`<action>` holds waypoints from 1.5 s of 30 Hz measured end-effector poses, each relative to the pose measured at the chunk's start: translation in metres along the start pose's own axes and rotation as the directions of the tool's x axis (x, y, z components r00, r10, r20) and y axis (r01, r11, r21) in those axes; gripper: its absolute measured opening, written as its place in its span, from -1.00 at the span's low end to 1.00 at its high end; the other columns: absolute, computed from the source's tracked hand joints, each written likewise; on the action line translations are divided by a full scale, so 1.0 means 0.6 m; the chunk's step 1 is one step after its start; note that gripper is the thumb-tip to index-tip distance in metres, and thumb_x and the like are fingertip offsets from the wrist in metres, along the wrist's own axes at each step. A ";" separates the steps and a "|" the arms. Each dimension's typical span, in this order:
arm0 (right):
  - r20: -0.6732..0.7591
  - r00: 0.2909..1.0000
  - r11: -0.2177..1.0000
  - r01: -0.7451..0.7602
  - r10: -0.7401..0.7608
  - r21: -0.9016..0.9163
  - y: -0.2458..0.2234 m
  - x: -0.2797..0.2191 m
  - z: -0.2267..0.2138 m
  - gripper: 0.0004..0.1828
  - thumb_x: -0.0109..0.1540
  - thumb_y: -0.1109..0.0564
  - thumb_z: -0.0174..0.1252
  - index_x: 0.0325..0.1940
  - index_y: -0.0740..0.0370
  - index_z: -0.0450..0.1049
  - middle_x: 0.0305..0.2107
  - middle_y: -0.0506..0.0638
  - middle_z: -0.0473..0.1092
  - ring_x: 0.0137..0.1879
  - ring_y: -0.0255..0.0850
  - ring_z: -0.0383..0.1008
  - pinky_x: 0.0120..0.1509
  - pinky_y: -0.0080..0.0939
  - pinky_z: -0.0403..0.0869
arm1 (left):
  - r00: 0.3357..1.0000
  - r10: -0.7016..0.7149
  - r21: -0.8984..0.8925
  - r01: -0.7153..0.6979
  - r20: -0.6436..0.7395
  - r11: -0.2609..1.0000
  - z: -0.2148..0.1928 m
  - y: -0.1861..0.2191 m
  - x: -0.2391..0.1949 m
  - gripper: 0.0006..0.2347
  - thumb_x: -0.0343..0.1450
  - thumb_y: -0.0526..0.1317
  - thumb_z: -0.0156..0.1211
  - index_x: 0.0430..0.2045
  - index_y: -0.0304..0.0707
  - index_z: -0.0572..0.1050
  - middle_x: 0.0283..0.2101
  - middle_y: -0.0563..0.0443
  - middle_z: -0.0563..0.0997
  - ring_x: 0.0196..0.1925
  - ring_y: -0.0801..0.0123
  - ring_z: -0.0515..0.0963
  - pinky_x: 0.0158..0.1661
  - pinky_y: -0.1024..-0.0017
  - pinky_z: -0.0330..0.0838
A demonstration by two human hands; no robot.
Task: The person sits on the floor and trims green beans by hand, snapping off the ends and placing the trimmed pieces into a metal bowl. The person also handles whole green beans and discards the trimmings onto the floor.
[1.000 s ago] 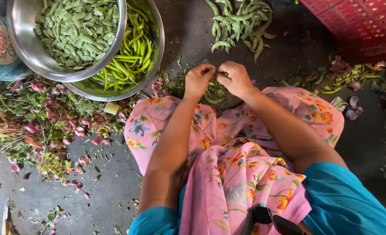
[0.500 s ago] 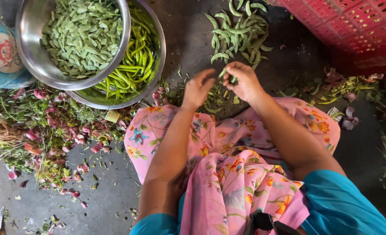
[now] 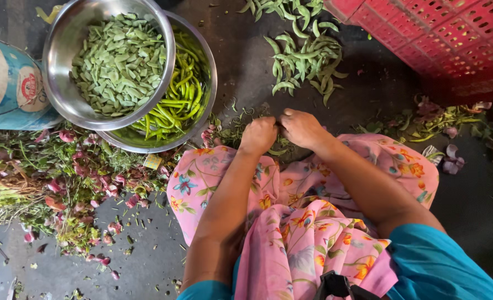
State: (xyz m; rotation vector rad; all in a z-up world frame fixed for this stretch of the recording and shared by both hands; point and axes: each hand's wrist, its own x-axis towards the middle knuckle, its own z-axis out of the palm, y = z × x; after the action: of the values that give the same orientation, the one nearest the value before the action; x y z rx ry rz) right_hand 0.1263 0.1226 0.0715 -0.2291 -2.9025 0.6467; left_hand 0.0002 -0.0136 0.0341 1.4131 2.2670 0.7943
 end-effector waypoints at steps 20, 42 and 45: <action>0.032 0.891 0.451 -0.260 0.452 0.854 0.034 0.016 -0.035 -0.88 0.20 0.20 0.23 -0.17 0.22 0.52 -0.42 0.01 0.48 -0.39 -0.10 0.51 -0.34 -0.22 0.40 | 0.971 -0.223 -0.910 0.170 0.089 0.378 0.019 -0.038 0.027 -0.82 0.56 -0.28 0.12 -0.17 -0.40 0.67 -0.45 0.20 0.49 -0.44 0.66 0.34 -0.39 0.60 0.23; -0.099 0.995 0.981 -0.002 0.022 0.196 0.011 0.004 0.001 -0.80 0.29 0.12 0.16 -0.34 0.23 0.33 -0.45 0.12 0.38 -0.26 0.13 0.48 -0.21 0.08 0.43 | 0.941 -0.338 -0.658 0.253 -0.003 0.709 -0.019 -0.005 0.017 -0.83 0.39 -0.24 0.23 -0.28 -0.32 0.69 -0.42 0.06 0.71 -0.38 0.59 0.63 -0.29 0.55 0.51; -0.128 0.987 0.992 0.107 -0.097 0.072 -0.001 -0.007 0.020 -0.85 0.24 0.11 0.15 -0.32 0.21 0.37 -0.46 0.08 0.39 -0.29 0.11 0.49 -0.26 0.07 0.44 | 0.948 -0.317 -0.726 0.199 -0.027 0.658 -0.002 -0.012 0.018 -0.84 0.42 -0.26 0.22 -0.29 -0.36 0.68 -0.36 0.04 0.73 -0.34 0.58 0.64 -0.26 0.57 0.52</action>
State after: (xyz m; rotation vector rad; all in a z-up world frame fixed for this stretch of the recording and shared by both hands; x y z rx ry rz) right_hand 0.1279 0.1165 0.0605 -0.1060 -2.7433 0.7018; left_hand -0.0105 -0.0067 0.0304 0.6511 1.8332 1.5102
